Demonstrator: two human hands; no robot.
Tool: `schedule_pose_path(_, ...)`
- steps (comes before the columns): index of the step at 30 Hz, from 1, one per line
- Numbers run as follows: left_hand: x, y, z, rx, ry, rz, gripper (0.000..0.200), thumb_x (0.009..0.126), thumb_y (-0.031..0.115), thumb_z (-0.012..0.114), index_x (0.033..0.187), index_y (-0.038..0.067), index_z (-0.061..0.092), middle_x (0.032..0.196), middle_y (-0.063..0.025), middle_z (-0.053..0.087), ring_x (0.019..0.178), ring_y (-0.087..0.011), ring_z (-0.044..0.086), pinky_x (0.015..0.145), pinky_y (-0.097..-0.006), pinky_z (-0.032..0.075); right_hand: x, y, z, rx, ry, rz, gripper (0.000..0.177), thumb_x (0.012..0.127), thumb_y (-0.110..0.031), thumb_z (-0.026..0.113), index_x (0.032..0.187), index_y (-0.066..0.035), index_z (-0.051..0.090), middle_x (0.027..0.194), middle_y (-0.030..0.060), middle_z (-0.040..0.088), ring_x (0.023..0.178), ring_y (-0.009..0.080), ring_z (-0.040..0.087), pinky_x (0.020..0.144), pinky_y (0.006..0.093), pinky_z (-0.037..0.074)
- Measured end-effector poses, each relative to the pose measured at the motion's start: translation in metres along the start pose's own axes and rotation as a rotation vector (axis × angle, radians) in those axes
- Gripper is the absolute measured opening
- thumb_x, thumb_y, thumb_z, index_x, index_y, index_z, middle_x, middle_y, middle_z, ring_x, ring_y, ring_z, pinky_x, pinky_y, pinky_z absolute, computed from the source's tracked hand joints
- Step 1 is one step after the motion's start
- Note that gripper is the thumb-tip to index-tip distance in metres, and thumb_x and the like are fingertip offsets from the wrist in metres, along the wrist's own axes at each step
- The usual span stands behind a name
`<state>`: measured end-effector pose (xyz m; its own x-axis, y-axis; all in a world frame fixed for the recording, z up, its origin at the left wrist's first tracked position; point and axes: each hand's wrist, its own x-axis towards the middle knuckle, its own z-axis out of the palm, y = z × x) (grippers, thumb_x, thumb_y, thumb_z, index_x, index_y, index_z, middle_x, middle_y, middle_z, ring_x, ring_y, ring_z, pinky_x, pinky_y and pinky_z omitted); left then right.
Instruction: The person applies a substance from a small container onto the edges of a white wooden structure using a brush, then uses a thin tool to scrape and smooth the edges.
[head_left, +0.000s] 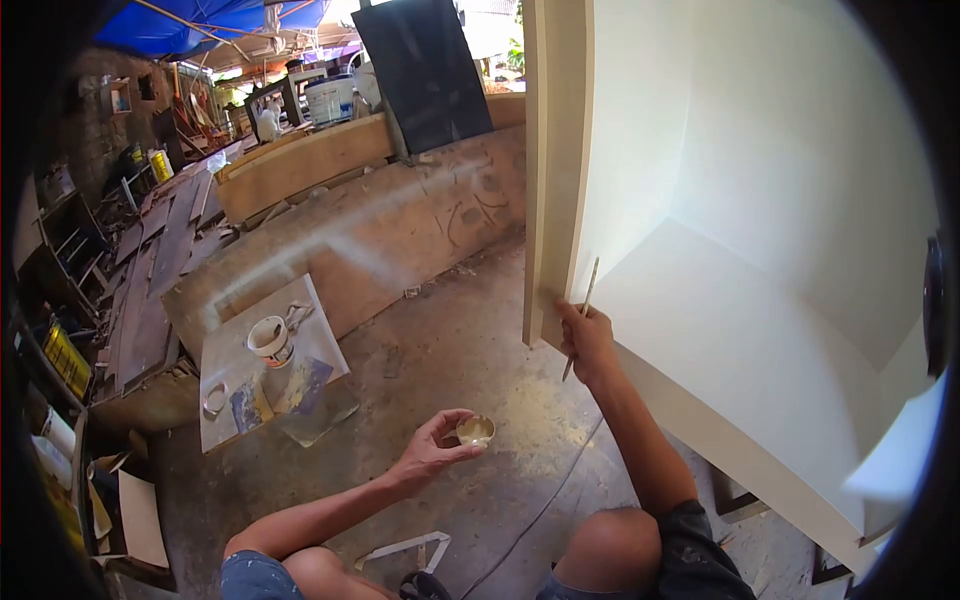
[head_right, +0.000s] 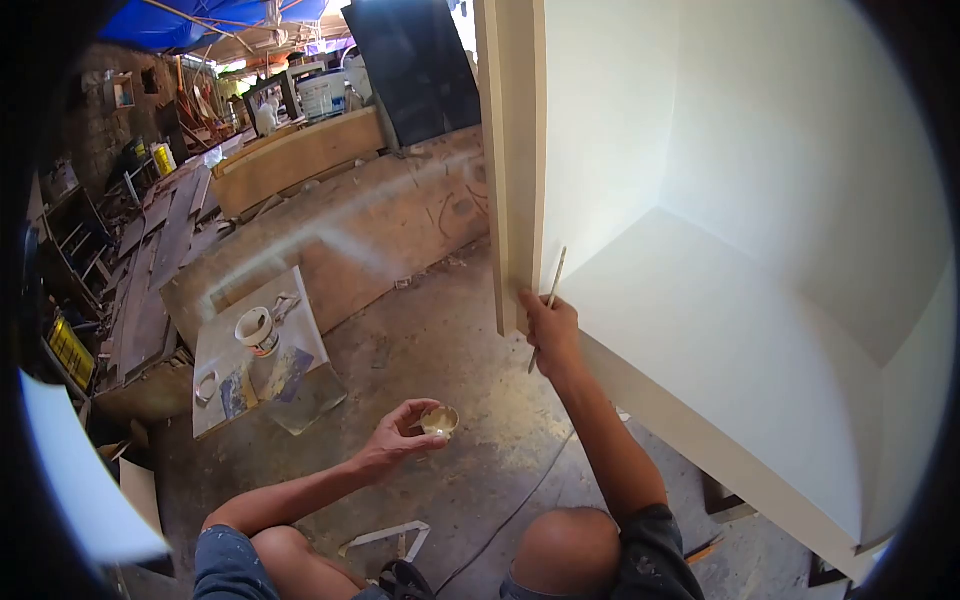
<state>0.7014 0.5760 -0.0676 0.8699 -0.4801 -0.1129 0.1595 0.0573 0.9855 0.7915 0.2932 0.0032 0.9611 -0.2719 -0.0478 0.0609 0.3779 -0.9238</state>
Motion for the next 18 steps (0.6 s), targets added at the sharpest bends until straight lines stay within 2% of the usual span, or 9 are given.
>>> schedule_pose_path(1, 0.0, 0.001, 0.001, 0.011, 0.0, 0.003, 0.065, 0.087, 0.013, 0.082, 0.14, 0.002, 0.046, 0.137, -0.0078, 0.054, 0.11, -0.0142, 0.063, 0.095, -0.0276, 0.051, -0.005, -0.001, 0.0, 0.021, -0.032, 0.024, 0.027, 0.094, -0.022, 0.072, 0.078, -0.014, 0.052, 0.061, -0.0063, 0.044, 0.045, 0.004, 0.031, 0.04, 0.0233, 0.023)
schedule_pose_path(3, 0.001, 0.001, 0.0, -0.01, 0.003, -0.006, 0.065, 0.084, 0.01, 0.083, 0.139, 0.005, 0.047, 0.134, -0.0052, 0.056, 0.11, -0.014, 0.062, 0.094, -0.0278, 0.052, -0.017, -0.012, 0.004, 0.056, -0.128, -0.008, 0.022, 0.1, -0.026, 0.065, 0.085, -0.011, 0.057, 0.063, -0.0053, 0.046, 0.05, 0.0048, 0.036, 0.044, 0.0228, 0.028)
schedule_pose_path(5, 0.003, -0.001, 0.0, -0.015, -0.003, -0.002, 0.065, 0.084, 0.01, 0.083, 0.139, 0.005, 0.047, 0.134, -0.0053, 0.056, 0.109, -0.0138, 0.062, 0.093, -0.0278, 0.052, -0.033, -0.028, 0.013, 0.086, -0.219, -0.056, 0.028, 0.103, -0.031, 0.06, 0.092, -0.006, 0.061, 0.065, -0.0034, 0.045, 0.055, 0.0063, 0.04, 0.05, 0.0228, 0.034)
schedule_pose_path(8, 0.005, -0.007, -0.002, -0.007, -0.018, 0.009, 0.065, 0.087, 0.014, 0.082, 0.14, 0.002, 0.046, 0.136, -0.0082, 0.054, 0.108, -0.0136, 0.063, 0.094, -0.0276, 0.051, -0.061, -0.066, 0.031, 0.044, -0.415, -0.105, 0.041, 0.108, -0.04, 0.047, 0.096, -0.005, 0.064, 0.068, -0.0022, 0.047, 0.063, 0.0083, 0.044, 0.058, 0.0249, 0.039)
schedule_pose_path(11, 0.011, -0.011, -0.002, -0.025, -0.032, 0.015, 0.067, 0.086, 0.015, 0.082, 0.14, 0.002, 0.046, 0.137, -0.0085, 0.054, 0.108, -0.0136, 0.063, 0.094, -0.0276, 0.051, -0.065, -0.092, 0.046, -0.274, -0.397, -0.259, 0.054, 0.107, -0.051, 0.044, 0.091, -0.005, 0.067, 0.07, -0.0008, 0.048, 0.067, 0.0097, 0.045, 0.063, 0.0276, 0.041)
schedule_pose_path(14, 0.017, -0.017, -0.002, -0.047, -0.038, 0.017, 0.068, 0.085, 0.016, 0.083, 0.14, 0.001, 0.046, 0.138, -0.009, 0.053, 0.109, -0.0143, 0.062, 0.094, -0.0278, 0.051, -0.056, -0.114, 0.044, -0.672, -0.347, -0.342, 0.054, 0.104, -0.052, 0.05, 0.083, -0.006, 0.069, 0.071, -0.0009, 0.053, 0.063, 0.0098, 0.045, 0.064, 0.0248, 0.041)
schedule_pose_path(17, 0.022, -0.017, 0.001, -0.05, -0.031, 0.013, 0.069, 0.085, 0.016, 0.084, 0.14, 0.001, 0.046, 0.139, -0.0097, 0.052, 0.11, -0.0158, 0.063, 0.093, -0.0287, 0.052, -0.061, -0.14, 0.054, -0.727, -0.355, -0.259, 0.056, 0.102, -0.054, 0.053, 0.082, -0.005, 0.071, 0.072, 0.0, 0.057, 0.064, 0.0088, 0.046, 0.064, 0.0231, 0.042)
schedule_pose_path(18, 0.024, -0.021, 0.0, -0.057, -0.029, 0.022, 0.069, 0.085, 0.017, 0.084, 0.14, 0.001, 0.046, 0.14, -0.01, 0.052, 0.11, -0.0163, 0.063, 0.093, -0.0293, 0.052, -0.058, -0.146, 0.059, -0.703, -0.377, -0.318, 0.054, 0.102, -0.052, 0.055, 0.083, -0.004, 0.071, 0.072, 0.0002, 0.058, 0.064, 0.0082, 0.047, 0.064, 0.0227, 0.042)
